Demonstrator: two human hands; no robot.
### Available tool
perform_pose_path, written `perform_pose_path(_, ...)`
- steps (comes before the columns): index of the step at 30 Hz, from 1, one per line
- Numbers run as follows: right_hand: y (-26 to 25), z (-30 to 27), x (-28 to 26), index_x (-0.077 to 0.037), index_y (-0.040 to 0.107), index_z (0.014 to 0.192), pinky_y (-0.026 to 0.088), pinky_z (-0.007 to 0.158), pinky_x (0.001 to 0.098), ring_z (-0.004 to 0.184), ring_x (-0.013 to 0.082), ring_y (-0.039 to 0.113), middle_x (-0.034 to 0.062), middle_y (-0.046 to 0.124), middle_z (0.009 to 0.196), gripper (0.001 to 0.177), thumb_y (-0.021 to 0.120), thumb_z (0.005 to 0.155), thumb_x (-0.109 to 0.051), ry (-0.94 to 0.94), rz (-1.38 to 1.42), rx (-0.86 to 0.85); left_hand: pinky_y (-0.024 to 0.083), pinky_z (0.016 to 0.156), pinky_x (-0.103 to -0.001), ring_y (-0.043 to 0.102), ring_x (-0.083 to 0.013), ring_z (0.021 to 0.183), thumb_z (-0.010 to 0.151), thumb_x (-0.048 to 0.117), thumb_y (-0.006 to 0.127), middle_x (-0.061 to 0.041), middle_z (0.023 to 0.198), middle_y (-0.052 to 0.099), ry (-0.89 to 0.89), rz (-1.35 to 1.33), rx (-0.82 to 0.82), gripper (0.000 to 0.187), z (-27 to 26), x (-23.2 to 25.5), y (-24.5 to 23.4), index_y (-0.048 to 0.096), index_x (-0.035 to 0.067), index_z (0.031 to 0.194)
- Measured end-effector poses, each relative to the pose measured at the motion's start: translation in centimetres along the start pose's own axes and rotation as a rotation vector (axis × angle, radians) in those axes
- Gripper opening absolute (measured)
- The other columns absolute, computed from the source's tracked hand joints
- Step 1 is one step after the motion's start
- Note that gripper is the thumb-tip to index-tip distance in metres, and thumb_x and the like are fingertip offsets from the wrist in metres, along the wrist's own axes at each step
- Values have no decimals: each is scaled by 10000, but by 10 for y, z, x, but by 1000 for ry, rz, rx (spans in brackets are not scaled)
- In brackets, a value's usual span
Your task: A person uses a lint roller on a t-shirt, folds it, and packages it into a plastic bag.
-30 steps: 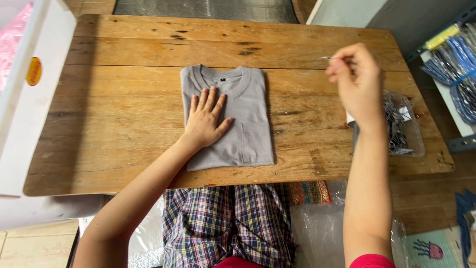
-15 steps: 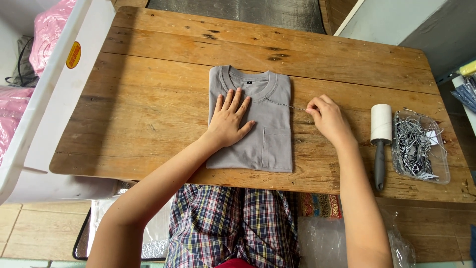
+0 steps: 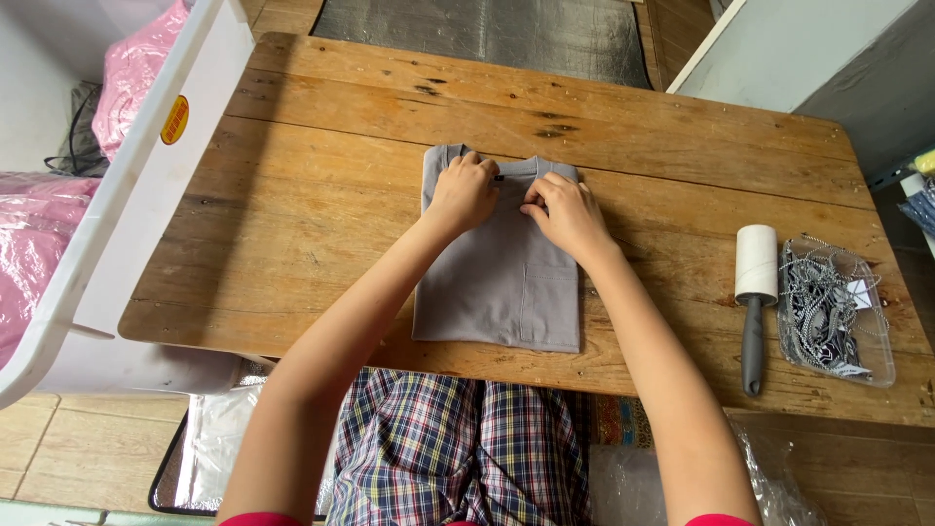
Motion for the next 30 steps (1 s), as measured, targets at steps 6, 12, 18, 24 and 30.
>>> perform_pose_path(6,8,42,16,-54,623,756,430,608,406,659,305,580,157,601,664,54,584,719,-64,146,403,-95,485,695,-402,579,-329,778,565,182,649,-108,793,544,62,-387,-96,226,34,-6,8,640,121,782)
perform_pose_path(12,50,44,48,-167,631,787,431,494,177,548,57,563,-32,600,622,38,632,759,-141,269,635,254,477,653,-357,600,-240,708,580,187,656,-83,733,575,12,-668,8,215,9,-1,-30,640,113,781)
perform_pose_path(18,32,38,33,-161,649,826,437,531,191,602,96,571,-3,599,684,106,591,789,-80,153,663,279,466,678,-349,572,-290,766,697,122,607,-94,766,547,97,-663,118,84,-5,9,-53,610,66,760)
perform_pose_path(24,38,37,36,-156,661,860,401,524,183,582,70,496,-4,579,732,144,591,778,-60,131,699,241,458,674,-369,555,-301,787,719,113,595,-98,772,535,131,-615,136,63,-9,16,-58,594,63,758)
perform_pose_path(30,42,37,40,-131,640,936,390,574,127,644,6,503,-27,600,739,195,615,757,-58,166,841,203,449,663,-387,545,-324,774,679,89,616,-112,756,526,122,-618,129,74,-9,16,-56,576,47,725)
Point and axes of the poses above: each hand's wrist, its own z-axis towards the middle knuckle, its own y-axis out of the palm, x = y × z, the point moved 8 cm from there along z, towards the middle knuckle
